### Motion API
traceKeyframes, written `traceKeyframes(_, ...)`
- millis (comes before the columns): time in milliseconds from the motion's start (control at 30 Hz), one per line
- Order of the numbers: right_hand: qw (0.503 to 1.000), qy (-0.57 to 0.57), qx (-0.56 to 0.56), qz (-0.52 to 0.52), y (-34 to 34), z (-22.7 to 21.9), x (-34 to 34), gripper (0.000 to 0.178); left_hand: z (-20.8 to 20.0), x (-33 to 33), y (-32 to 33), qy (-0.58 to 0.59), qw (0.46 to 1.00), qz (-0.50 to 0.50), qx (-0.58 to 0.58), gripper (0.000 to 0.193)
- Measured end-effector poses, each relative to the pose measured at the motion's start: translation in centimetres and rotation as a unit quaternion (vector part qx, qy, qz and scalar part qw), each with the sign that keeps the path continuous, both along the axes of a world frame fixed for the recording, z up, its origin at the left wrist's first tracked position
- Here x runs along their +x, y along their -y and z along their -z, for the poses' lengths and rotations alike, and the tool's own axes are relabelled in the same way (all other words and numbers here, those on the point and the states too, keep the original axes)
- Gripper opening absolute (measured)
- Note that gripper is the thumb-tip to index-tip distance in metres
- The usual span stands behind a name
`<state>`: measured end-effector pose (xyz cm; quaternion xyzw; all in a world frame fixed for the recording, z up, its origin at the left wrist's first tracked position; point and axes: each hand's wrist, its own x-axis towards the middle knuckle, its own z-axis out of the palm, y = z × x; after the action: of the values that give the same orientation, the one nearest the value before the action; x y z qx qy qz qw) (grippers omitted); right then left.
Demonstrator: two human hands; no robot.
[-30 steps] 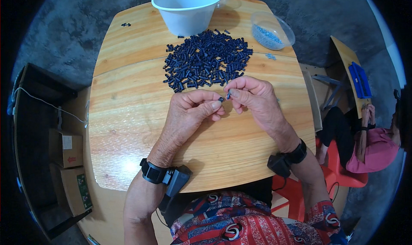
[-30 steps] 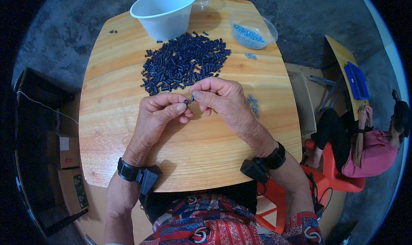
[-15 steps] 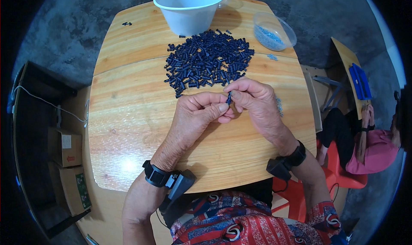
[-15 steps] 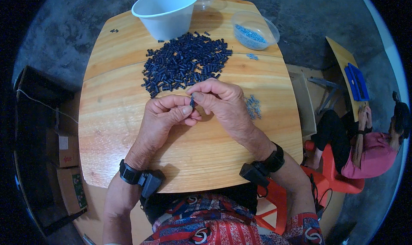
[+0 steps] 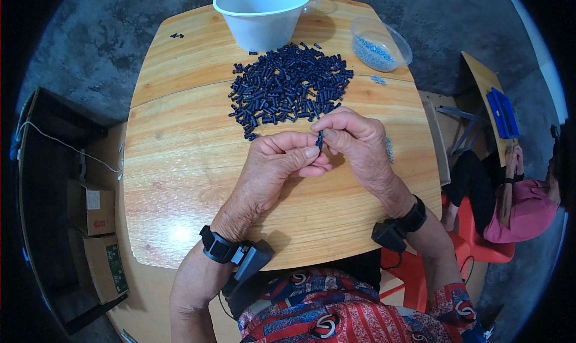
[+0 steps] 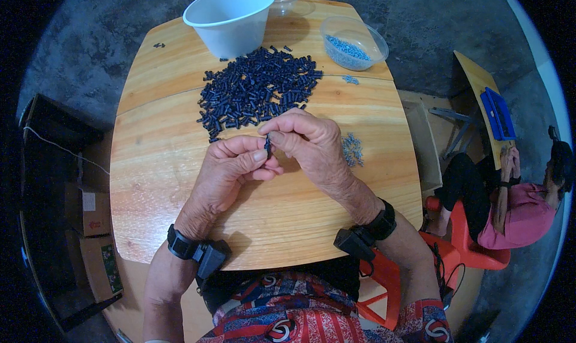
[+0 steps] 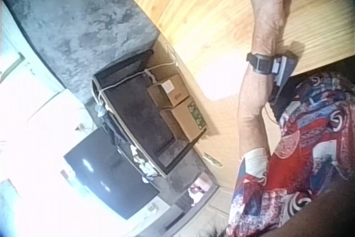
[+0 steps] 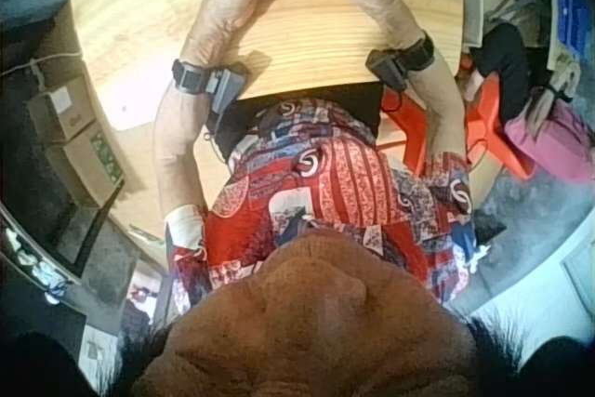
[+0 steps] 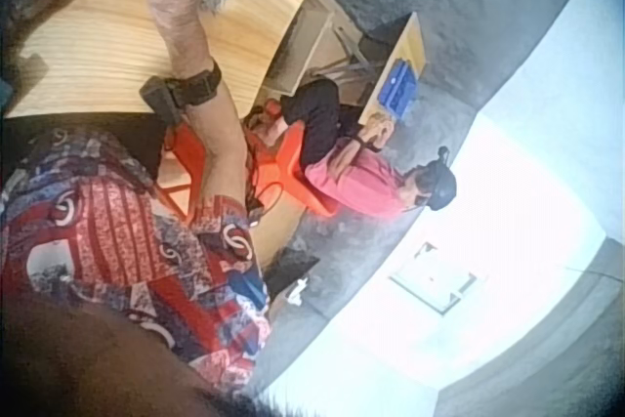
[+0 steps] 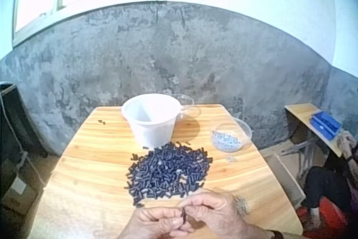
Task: Assembling small blue and black plastic or rubber components at a workbench.
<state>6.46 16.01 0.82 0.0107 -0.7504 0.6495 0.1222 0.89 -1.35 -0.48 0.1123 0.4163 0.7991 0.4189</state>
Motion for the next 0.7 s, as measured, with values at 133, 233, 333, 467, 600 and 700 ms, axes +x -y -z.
traceKeyframes(133,0.999,-0.045,0.004,-0.024,-0.20,-0.07,-0.12,0.009,0.09,-0.04,0.08,0.030,0.999,0.018,0.016,0.019)
traceKeyframes(233,0.998,-0.044,-0.003,-0.042,-0.35,-0.07,-0.19,0.009,0.27,0.00,0.08,0.039,0.998,0.021,0.035,0.018)
traceKeyframes(333,0.998,-0.042,-0.002,-0.043,-0.28,0.06,-0.26,0.009,0.48,0.08,-0.02,0.069,0.996,0.023,0.059,0.016)
traceKeyframes(467,0.997,-0.063,0.041,-0.036,-0.28,0.20,-0.35,0.009,0.28,0.10,-0.13,0.071,0.997,0.006,0.044,0.015)
traceKeyframes(600,0.995,-0.079,0.039,-0.042,-0.39,0.55,-0.56,0.008,0.36,0.09,-0.13,0.075,0.996,-0.004,0.038,0.014)
traceKeyframes(700,0.994,-0.084,0.058,-0.044,-0.58,0.45,-0.60,0.008,0.19,0.12,-0.20,0.072,0.997,-0.006,0.020,0.014)
